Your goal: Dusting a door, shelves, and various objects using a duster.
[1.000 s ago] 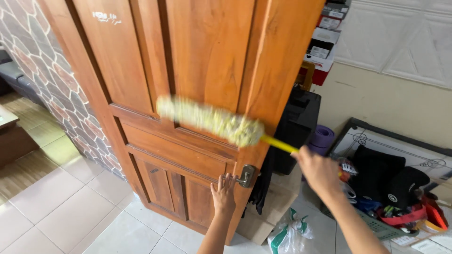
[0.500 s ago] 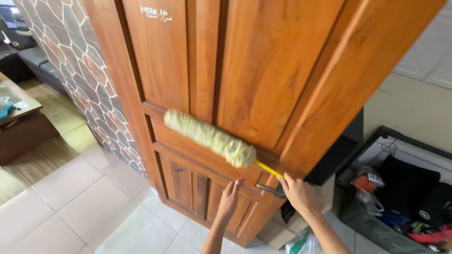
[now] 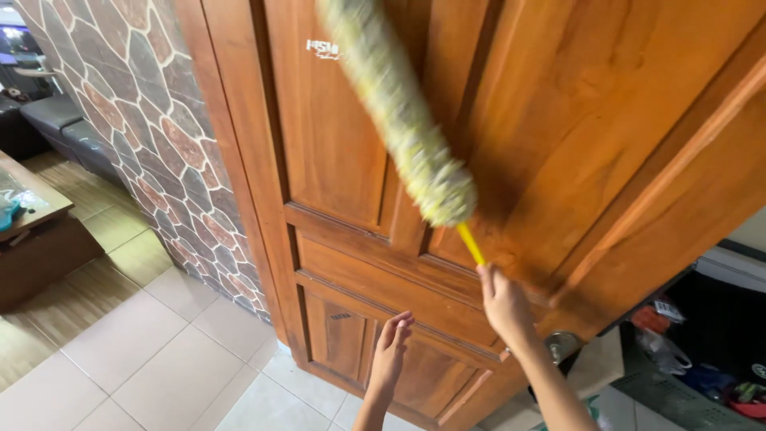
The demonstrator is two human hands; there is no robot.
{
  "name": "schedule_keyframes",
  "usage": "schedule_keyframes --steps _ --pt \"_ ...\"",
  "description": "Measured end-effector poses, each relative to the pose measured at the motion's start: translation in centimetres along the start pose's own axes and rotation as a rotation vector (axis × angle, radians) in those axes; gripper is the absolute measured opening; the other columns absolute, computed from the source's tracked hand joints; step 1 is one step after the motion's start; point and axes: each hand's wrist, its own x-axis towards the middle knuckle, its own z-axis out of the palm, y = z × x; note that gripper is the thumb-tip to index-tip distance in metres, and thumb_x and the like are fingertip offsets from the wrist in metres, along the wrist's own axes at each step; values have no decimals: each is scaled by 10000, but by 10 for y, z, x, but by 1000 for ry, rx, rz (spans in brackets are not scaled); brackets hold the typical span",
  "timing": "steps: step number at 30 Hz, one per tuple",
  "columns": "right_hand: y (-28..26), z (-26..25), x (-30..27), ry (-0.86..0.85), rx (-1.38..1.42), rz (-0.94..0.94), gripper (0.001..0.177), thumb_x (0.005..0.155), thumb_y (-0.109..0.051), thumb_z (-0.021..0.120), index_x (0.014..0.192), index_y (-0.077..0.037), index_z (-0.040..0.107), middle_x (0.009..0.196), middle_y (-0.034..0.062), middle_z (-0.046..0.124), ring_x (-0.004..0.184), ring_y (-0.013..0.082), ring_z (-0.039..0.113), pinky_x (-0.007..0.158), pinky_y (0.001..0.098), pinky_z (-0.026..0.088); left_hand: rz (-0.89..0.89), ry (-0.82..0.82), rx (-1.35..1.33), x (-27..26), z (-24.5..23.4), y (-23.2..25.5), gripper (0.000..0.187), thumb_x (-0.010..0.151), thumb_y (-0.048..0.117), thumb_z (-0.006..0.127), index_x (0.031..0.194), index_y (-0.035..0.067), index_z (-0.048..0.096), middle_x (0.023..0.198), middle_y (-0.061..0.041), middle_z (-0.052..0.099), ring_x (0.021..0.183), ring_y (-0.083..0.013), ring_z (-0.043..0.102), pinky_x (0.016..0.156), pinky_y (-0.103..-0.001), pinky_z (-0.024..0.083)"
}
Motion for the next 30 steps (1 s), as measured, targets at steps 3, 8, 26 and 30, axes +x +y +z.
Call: schedule_keyframes --steps 3,8,26,30 --pt "10 46 -37 -186 -54 -28 377 1031 -398 455 1122 -157 731 492 79 652 350 257 578 340 433 403 -54 73 1 6 -54 -26 420 1016 404 523 1338 168 657 1305 4 703 1159 -141 612 1002 -314 469" --pt "28 79 -37 -162 -414 -261 419 982 -518 553 940 -157 762 418 14 533 320 151 452 334 334 332 -188 162 58 -5 -117 -35 413 1020 403 517 1349 192 650 1317 20 709 1156 -130 622 997 -308 467" --pt "-34 166 -41 -376 -72 35 530 1078 -459 370 786 -98 626 469 -44 423 344 82 337 331 254 253 -130 257 20 -43 -166 23 402 1021 407 478 1335 215 640 1369 47 696 1223 -142 621 1024 -343 442" --pt "17 178 -60 -631 -187 153 453 1032 -458 455 799 -133 667 473 -67 467 379 64 347 365 235 266 -153 273 -8 -50 -166 -2 403 1021 395 473 1336 209 643 1352 39 710 1197 -149 640 998 -344 451"
